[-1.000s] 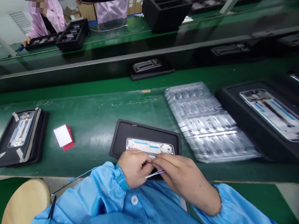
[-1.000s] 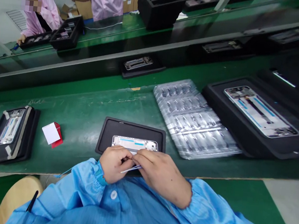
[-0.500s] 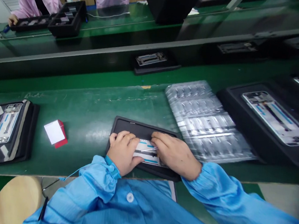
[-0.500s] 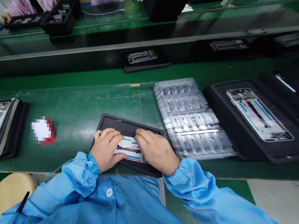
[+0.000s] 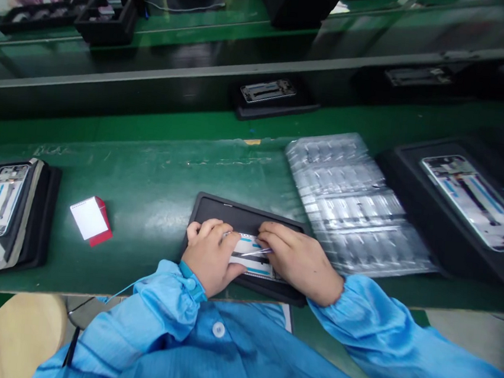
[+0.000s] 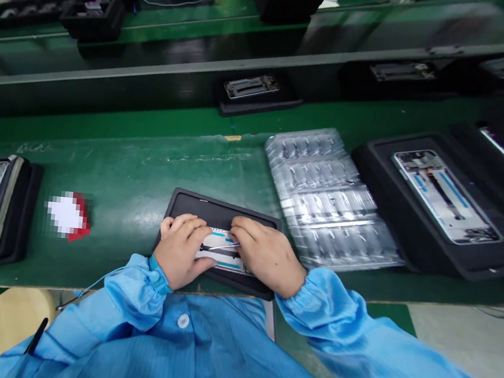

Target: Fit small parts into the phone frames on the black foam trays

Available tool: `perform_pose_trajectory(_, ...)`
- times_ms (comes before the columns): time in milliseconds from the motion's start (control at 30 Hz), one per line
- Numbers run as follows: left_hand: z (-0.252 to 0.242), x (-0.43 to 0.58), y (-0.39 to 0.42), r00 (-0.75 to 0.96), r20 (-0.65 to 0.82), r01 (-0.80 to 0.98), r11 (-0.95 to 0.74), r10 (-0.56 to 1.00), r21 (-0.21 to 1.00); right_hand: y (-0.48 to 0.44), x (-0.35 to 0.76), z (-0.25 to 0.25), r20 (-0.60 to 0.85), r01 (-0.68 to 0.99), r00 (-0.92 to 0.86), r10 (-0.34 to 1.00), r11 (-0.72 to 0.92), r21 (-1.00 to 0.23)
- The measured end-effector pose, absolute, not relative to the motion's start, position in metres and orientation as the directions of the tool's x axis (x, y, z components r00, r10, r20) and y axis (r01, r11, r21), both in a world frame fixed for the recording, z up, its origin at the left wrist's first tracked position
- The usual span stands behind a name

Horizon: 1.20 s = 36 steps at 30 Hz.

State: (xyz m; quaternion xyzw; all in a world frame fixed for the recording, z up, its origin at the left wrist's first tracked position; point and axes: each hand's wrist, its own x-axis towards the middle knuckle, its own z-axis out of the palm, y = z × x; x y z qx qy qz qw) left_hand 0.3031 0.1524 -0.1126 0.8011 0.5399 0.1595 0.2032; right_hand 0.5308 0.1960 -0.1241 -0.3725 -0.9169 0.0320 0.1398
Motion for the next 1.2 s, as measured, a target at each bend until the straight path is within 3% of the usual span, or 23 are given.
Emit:
perform_pose_trajectory(267, -0.115, 0.303, 0.152, 0.360, 0.043, 0.803, -0.333, 0.932, 0.494, 0.186, 0.540, -0.125, 0.236, 0.665, -0.692, 0.683, 0.729, -0.162)
perform_pose_trajectory(533, -0.115, 0.303, 0.153, 0.355, 0.052, 0.803, -0.333, 0.933, 0.493, 0.171, 0.530, -0.118, 0.161, 0.748, -0.626, 0.763, 0.646, -0.156)
perform_pose_trajectory(633, -0.115, 0.302, 0.153, 0.361, 0.054, 0.801, -0.339, 0.931, 0.493, 0.174, 0.536, -0.110, 0.142, 0.732, -0.615, 0.775, 0.629, -0.262)
perform_pose_trajectory(767, -0.117, 0.302, 0.153, 0.357, 0.050, 0.809, -0.336, 0.933, 0.482, 0.185, 0.551, -0.088, 0.227, 0.610, -0.498, 0.837, 0.524, -0.595)
perform_pose_trajectory(833, -0.117, 0.302, 0.153, 0.355, 0.046, 0.811, -0.332, 0.934, 0.482, 0.189, 0.555, -0.079, 0.304, 0.542, -0.390, 0.869, 0.483, -0.687)
perform_pose_trajectory(933, -0.116, 0.302, 0.154, 0.354, 0.048, 0.812, -0.333, 0.934, 0.480, 0.190, 0.552, -0.079, 0.343, 0.540, -0.334, 0.878, 0.476, -0.694)
perform_pose_trajectory(1200, -0.116, 0.302, 0.152, 0.353, 0.072, 0.819, -0.345, 0.933, 0.459, 0.182, 0.535, -0.103, 0.233, 0.628, -0.370, 0.899, 0.427, -0.650)
